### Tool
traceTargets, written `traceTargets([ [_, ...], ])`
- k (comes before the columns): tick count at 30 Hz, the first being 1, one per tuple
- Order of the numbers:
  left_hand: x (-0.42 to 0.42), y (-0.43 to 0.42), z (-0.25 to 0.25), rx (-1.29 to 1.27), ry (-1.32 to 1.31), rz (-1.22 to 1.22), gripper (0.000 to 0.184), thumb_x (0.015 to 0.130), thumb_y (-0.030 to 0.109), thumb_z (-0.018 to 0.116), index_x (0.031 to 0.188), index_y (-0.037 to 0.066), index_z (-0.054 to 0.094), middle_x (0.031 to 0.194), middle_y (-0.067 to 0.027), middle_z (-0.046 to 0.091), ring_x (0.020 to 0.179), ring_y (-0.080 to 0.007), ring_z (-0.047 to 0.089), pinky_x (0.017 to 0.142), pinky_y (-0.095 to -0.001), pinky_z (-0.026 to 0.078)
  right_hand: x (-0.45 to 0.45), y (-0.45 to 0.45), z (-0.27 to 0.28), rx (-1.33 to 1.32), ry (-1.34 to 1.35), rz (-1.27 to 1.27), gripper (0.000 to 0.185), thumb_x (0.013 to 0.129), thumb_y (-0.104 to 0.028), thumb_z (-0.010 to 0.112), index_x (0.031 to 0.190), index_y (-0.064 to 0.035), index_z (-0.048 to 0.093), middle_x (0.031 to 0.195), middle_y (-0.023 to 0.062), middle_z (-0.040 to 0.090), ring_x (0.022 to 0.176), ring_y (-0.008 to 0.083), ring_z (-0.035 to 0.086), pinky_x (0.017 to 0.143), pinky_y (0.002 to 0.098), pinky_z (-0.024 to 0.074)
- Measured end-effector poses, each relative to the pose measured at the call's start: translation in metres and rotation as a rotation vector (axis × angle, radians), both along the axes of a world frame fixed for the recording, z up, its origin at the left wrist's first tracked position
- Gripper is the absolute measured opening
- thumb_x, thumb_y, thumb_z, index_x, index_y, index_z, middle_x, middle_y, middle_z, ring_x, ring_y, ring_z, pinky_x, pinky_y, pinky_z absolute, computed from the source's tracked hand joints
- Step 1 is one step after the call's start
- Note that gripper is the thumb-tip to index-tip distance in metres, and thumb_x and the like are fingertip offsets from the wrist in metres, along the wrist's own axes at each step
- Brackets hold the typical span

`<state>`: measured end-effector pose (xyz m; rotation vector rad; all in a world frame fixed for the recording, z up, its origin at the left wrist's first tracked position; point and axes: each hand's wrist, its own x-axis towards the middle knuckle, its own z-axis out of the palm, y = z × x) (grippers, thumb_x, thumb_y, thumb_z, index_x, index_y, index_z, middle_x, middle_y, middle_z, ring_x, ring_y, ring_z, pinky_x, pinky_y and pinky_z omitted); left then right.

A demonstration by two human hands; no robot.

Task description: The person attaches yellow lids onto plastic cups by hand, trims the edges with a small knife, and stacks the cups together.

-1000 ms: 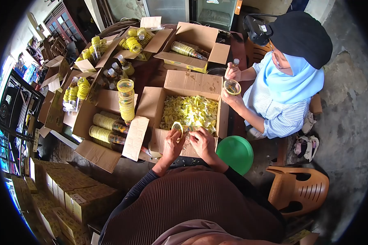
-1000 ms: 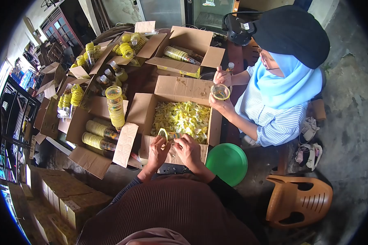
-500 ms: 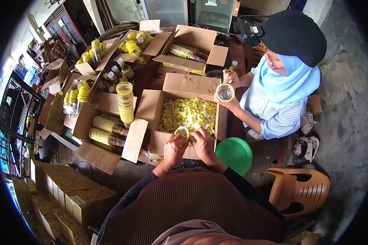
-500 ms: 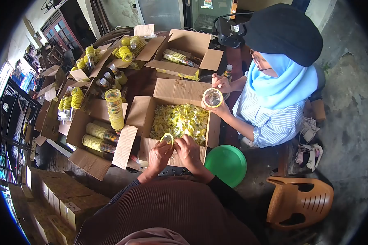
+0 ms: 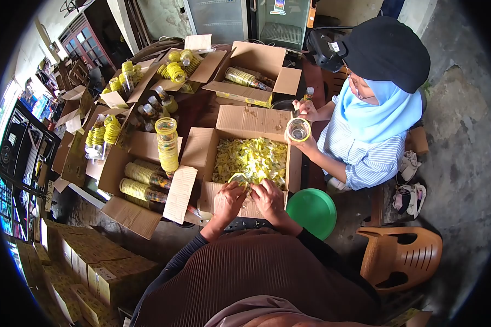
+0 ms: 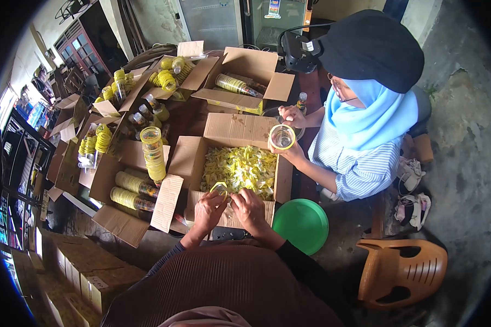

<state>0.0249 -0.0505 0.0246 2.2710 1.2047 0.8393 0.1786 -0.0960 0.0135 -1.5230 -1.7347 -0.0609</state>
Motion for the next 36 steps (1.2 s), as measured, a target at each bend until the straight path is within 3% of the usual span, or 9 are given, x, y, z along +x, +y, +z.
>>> traceTargets([
  [5, -0.002, -0.003, -0.007, 0.021, -0.025, -0.087, 0.01, 0.083, 0.017, 0.069, 0.087, 0.007, 0.069, 0.081, -0.0088, 0.061, 0.079, -0.0315, 0.061, 0.066, -0.041, 0.05, 0.002, 0.007, -0.007, -0.087, 0.081, -0.034, 0.017, 0.073, -0.008, 0.073, 0.088, -0.0058, 0.065, 0.082, 0.0092, 0.055, 0.076, 0.0268, 0.061, 0.066, 0.0376, 0.0499],
  [9, -0.002, -0.001, -0.007, 0.045, -0.009, -0.107, 0.011, 0.084, 0.017, 0.069, 0.089, 0.007, 0.07, 0.08, -0.0092, 0.061, 0.078, -0.0307, 0.06, 0.067, -0.0413, 0.049, 0.01, 0.007, -0.01, -0.086, 0.336, -0.058, 0.015, 0.072, -0.002, 0.072, 0.086, -0.0048, 0.065, 0.077, 0.0107, 0.057, 0.07, 0.0285, 0.061, 0.062, 0.038, 0.0485],
  [13, -0.01, 0.008, -0.008, 0.062, -0.029, -0.081, 0.014, 0.084, 0.019, 0.07, 0.089, 0.006, 0.071, 0.08, -0.0097, 0.06, 0.078, -0.0311, 0.06, 0.068, -0.0412, 0.049, 0.005, -0.008, 0.002, -0.027, 0.295, -0.034, 0.015, 0.073, -0.001, 0.071, 0.085, -0.0052, 0.065, 0.076, 0.0085, 0.056, 0.066, 0.0272, 0.059, 0.061, 0.0372, 0.0482],
  [21, -0.009, 0.007, -0.001, 0.07, 0.018, -0.097, 0.012, 0.083, 0.017, 0.07, 0.083, 0.005, 0.069, 0.078, -0.0099, 0.059, 0.079, -0.0316, 0.06, 0.068, -0.0413, 0.049, -0.002, 0.0, -0.006, -0.003, 0.111, -0.014, 0.014, 0.075, -0.006, 0.07, 0.088, -0.0063, 0.065, 0.081, 0.0091, 0.053, 0.074, 0.027, 0.06, 0.064, 0.0387, 0.0498],
  [28, -0.008, 0.006, -0.011, 0.013, -0.002, -0.173, 0.008, 0.083, 0.014, 0.068, 0.086, 0.007, 0.07, 0.083, -0.0106, 0.062, 0.081, -0.0314, 0.06, 0.069, -0.0407, 0.049, -0.003, 0.006, -0.012, -0.051, 0.145, -0.055, 0.013, 0.075, -0.004, 0.069, 0.087, -0.0055, 0.064, 0.08, 0.0101, 0.054, 0.073, 0.0299, 0.061, 0.062, 0.0399, 0.0488],
  [31, -0.004, 0.003, -0.014, -0.001, -0.082, -0.193, 0.01, 0.082, 0.011, 0.068, 0.089, 0.005, 0.07, 0.086, -0.0128, 0.063, 0.082, -0.0322, 0.06, 0.072, -0.0402, 0.049, 0.003, 0.014, -0.022, -0.128, 0.361, -0.116, 0.01, 0.074, -0.002, 0.072, 0.082, -0.0032, 0.065, 0.077, 0.0115, 0.059, 0.067, 0.0284, 0.062, 0.06, 0.0364, 0.0482],
  [33, -0.007, 0.013, -0.019, 0.033, -0.149, -0.185, 0.011, 0.081, 0.008, 0.069, 0.09, 0.001, 0.07, 0.09, -0.0152, 0.064, 0.084, -0.0338, 0.06, 0.075, -0.0403, 0.048, 0.004, 0.012, -0.023, -0.107, 0.355, -0.087, 0.01, 0.074, -0.002, 0.071, 0.082, -0.003, 0.065, 0.076, 0.0112, 0.06, 0.066, 0.0274, 0.062, 0.059, 0.0355, 0.048],
  [36, -0.009, 0.016, -0.01, 0.081, -0.095, -0.172, 0.009, 0.082, 0.004, 0.065, 0.088, -0.002, 0.061, 0.084, -0.0152, 0.06, 0.082, -0.0337, 0.059, 0.077, -0.0422, 0.046, -0.001, 0.002, -0.021, -0.121, 0.334, -0.011, 0.009, 0.074, -0.001, 0.071, 0.082, -0.0028, 0.065, 0.076, 0.0108, 0.06, 0.064, 0.0261, 0.062, 0.058, 0.0344, 0.0476],
])
